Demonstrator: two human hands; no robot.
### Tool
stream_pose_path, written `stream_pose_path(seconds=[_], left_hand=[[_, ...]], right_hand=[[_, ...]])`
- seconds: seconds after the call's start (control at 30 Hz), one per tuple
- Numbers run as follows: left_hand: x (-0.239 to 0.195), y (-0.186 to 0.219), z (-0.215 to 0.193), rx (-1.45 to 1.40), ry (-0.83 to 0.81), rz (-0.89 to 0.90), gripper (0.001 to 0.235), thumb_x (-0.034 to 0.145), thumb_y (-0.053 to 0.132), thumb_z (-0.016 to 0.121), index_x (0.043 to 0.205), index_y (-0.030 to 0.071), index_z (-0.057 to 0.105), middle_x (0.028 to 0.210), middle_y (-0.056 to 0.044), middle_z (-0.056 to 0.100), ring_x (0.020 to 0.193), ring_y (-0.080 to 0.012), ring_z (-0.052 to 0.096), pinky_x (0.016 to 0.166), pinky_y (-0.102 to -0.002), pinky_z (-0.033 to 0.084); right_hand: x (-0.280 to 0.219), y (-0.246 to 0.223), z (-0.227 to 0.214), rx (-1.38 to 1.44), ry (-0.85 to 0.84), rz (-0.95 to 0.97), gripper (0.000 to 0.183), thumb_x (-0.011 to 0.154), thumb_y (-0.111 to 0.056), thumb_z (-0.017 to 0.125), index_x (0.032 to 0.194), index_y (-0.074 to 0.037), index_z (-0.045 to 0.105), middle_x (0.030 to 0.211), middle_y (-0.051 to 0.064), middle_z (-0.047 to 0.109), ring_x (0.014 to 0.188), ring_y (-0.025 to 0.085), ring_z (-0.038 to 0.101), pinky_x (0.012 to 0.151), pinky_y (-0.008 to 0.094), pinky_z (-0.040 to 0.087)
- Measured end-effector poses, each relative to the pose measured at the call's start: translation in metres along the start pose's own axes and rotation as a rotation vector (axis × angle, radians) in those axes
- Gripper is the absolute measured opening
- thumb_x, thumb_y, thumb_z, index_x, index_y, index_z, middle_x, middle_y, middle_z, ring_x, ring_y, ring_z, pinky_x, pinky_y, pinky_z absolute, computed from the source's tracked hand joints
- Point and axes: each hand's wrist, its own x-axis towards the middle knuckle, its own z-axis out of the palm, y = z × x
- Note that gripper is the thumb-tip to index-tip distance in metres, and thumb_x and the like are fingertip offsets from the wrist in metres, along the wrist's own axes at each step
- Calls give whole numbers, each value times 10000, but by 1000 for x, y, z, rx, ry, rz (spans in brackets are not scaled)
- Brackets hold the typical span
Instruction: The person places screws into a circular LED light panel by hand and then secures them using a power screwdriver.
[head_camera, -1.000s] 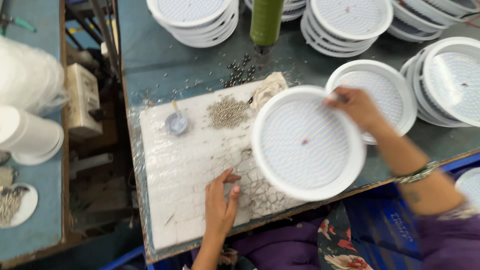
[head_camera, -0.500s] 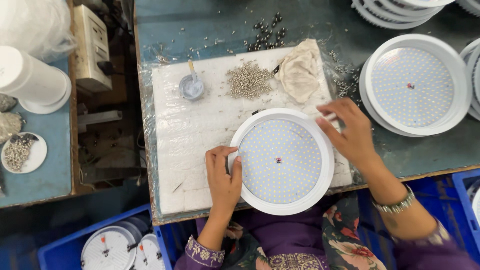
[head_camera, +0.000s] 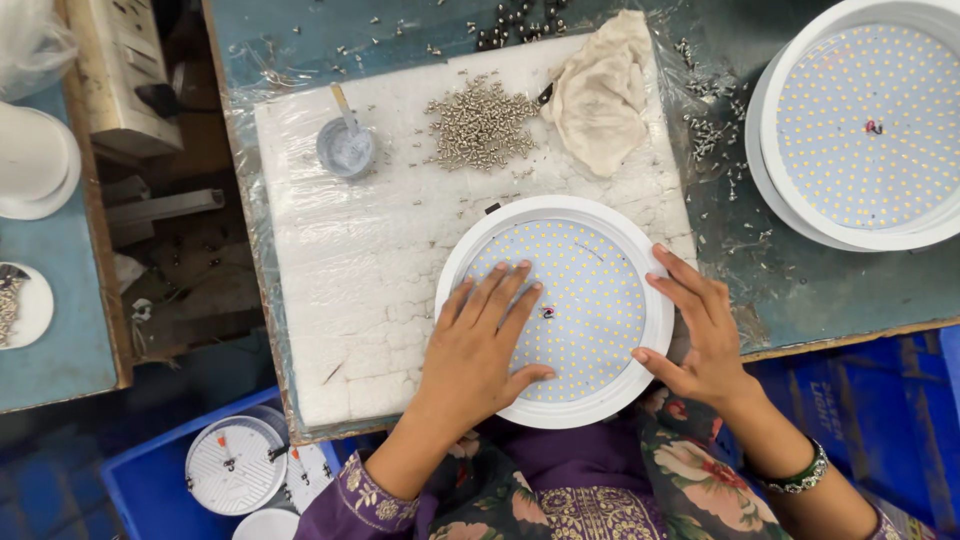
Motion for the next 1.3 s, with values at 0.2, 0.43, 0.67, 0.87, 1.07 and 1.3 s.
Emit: stream_pose_path(seconds=[0.2,0.43,0.67,0.87,1.07,1.3], left_hand=[[0,5,9,51,-9,-63,923,742,594,744,1462,67,503,1584,-106,418,1468,-300,368,1177,-531,284],[-1,6,15,45,45,-88,905,755,625,725,1443,74,520,1574,-111,439,1462,-301,396,1167,-530,293],[-6,7,22,80,94,-81,912,760,646,712,1449,78,527,1578,-105,441,1459,-302,404,1168,-529,305],[-9,1,18,50,103,-33,914,779,647,705,1451,55,524,1577,-111,446,1459,-303,394,1193,-523,275],[-35,-1,11,102,110,-135,802,870,609,659,1440,55,546,1567,-81,468,1495,-246,371,1223,-534,141],[-47,6,20,248,97,-196,700,970,554,572,1475,70,539,1612,-47,439,1498,-215,363,1234,-511,109]], right_hand=[[-5,4,2,-26,-25,-11,670,779,-417,759,1305,-34,602,1561,236,466,1337,340,537,1056,431,360],[-3,3,2,-37,-21,-5,583,781,-364,764,1264,-61,642,1566,235,469,1365,335,538,1062,417,365],[-10,6,4,-65,-16,-11,519,788,-343,762,1223,-76,664,1581,233,461,1386,335,525,1082,416,363],[-4,-10,2,-104,-7,-41,514,827,-369,745,1245,-80,663,1594,210,450,1459,342,457,1152,445,307],[5,-29,-8,-300,-232,-136,826,932,-657,497,1439,-8,557,1613,133,429,1541,336,268,1201,536,96],[25,-34,-4,-366,-388,-192,946,920,-736,417,1470,30,496,1603,164,438,1526,258,307,1192,568,59]])
